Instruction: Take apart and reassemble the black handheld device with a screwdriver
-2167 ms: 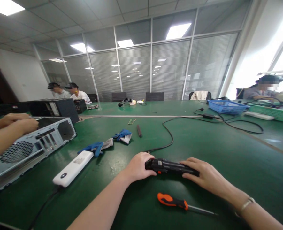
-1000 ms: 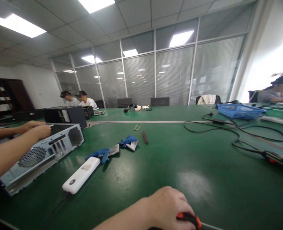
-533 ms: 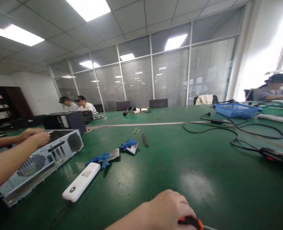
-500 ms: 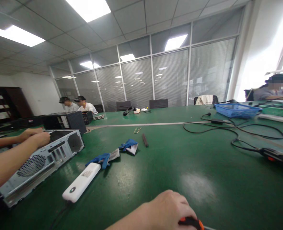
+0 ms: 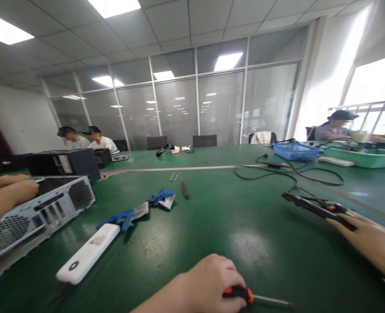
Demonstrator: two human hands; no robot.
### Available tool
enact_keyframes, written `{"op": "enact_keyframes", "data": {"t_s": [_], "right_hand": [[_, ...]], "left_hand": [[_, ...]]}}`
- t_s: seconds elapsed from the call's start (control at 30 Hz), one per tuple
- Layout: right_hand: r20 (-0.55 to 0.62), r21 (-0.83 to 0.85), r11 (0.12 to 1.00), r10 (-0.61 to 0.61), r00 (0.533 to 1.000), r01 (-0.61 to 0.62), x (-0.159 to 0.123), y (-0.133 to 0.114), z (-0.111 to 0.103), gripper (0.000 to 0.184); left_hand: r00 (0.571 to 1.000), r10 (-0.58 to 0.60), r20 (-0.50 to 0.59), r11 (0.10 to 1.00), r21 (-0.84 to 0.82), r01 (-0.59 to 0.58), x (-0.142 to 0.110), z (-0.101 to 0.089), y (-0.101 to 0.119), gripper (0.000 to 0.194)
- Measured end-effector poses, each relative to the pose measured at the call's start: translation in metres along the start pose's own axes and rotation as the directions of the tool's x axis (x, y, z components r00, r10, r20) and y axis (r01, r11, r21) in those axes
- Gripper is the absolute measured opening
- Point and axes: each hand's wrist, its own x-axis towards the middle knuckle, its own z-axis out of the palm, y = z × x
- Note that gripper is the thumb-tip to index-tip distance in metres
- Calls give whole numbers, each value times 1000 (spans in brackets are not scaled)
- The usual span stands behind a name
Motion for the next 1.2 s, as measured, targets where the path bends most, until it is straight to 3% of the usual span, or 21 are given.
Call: {"op": "enact_keyframes", "data": {"t_s": [0.1, 0.23, 0.4, 0.63, 0.8, 1.2], "right_hand": [[165, -87, 996, 22, 986, -7, 1, 4, 7, 64], [239, -151, 985, 122, 963, -87, -2, 8, 13, 68], [204, -205, 974, 137, 969, -95, -1, 11, 26, 63], [222, -120, 991, -28, 975, 56, -2, 7, 30, 59], [164, -84, 987, -119, 979, 134, -3, 7, 31, 53], [164, -206, 979, 44, 985, -9, -2, 10, 36, 50]], "left_hand": [[1000, -25, -11, 999, -24, 25, 0, -5, 3, 23], [1000, -30, 0, 999, -37, 30, 0, -10, 6, 23], [999, -43, 9, 999, -22, 44, 0, -11, 7, 23], [999, -50, 9, 998, -36, 50, -1, -13, 8, 23], [999, -48, 8, 998, -27, 48, -2, -13, 8, 23], [998, -58, 10, 998, -34, 59, -2, -18, 10, 21]]}}
